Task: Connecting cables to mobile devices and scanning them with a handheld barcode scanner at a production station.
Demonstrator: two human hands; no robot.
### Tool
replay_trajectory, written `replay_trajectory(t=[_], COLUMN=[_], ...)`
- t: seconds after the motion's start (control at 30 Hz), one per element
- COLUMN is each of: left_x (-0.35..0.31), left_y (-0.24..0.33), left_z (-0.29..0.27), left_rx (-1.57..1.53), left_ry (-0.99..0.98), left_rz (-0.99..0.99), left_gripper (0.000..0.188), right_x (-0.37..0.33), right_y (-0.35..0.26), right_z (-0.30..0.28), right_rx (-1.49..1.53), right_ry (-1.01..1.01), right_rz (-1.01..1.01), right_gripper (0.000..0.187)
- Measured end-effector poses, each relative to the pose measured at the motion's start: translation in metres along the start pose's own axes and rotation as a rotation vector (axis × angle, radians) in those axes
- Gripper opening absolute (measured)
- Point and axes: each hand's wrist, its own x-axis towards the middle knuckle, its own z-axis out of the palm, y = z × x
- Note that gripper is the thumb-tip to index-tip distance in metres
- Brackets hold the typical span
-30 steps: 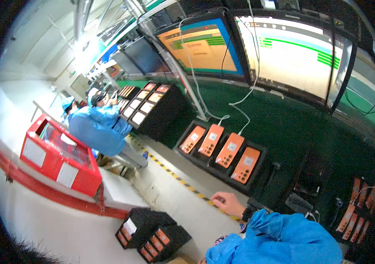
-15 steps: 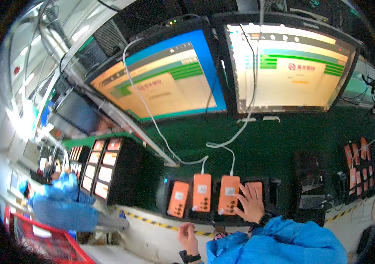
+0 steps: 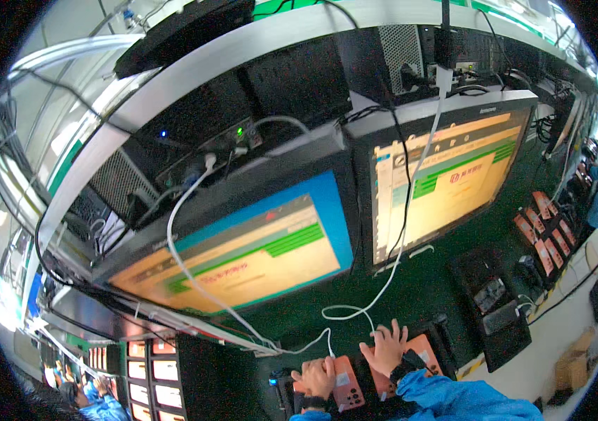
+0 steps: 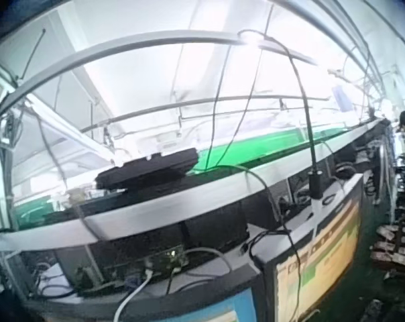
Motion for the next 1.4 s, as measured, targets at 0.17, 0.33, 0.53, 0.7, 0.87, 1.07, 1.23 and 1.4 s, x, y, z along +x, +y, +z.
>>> replay_trajectory(t=[0.17,0.33,0.53,0.7,0.87,1.07,1.23,1.4], left_x=[0.0,0.0,0.002,-0.003,-0.007,-0.005,-0.006,0.007], left_y=[-0.001,0.001,-0.006,-0.001,0.002,-0.013,-0.017,0.002], left_z=[0.002,0.002,0.012,0.015,0.009,0.015,0.014,-0.006], left_rx=[0.043,0.022,0.088,0.051,0.068,0.074,0.11,-0.058], left_ry=[0.143,0.109,0.128,0.162,0.174,0.106,0.065,-0.176], left_rz=[0.026,-0.01,0.0,0.016,0.063,0.049,0.074,-0.06], left_gripper=[0.034,0.033,0.031,0.034,0.037,0.04,0.041,0.048], right_x=[0.002,0.005,0.0,-0.007,-0.011,-0.011,-0.013,-0.013], right_y=[0.013,0.014,0.022,0.029,0.03,0.021,0.025,0.024], right_z=[0.026,0.023,0.034,0.042,0.037,0.041,0.044,0.042], right_rx=[0.263,0.293,0.271,0.209,0.171,0.153,0.144,0.165], right_ry=[-0.123,-0.097,-0.002,-0.009,-0.005,-0.006,0.008,0.023], right_rz=[0.057,0.047,-0.005,-0.025,-0.005,0.04,0.01,0.036], right_gripper=[0.032,0.029,0.019,0.018,0.015,0.021,0.024,0.025])
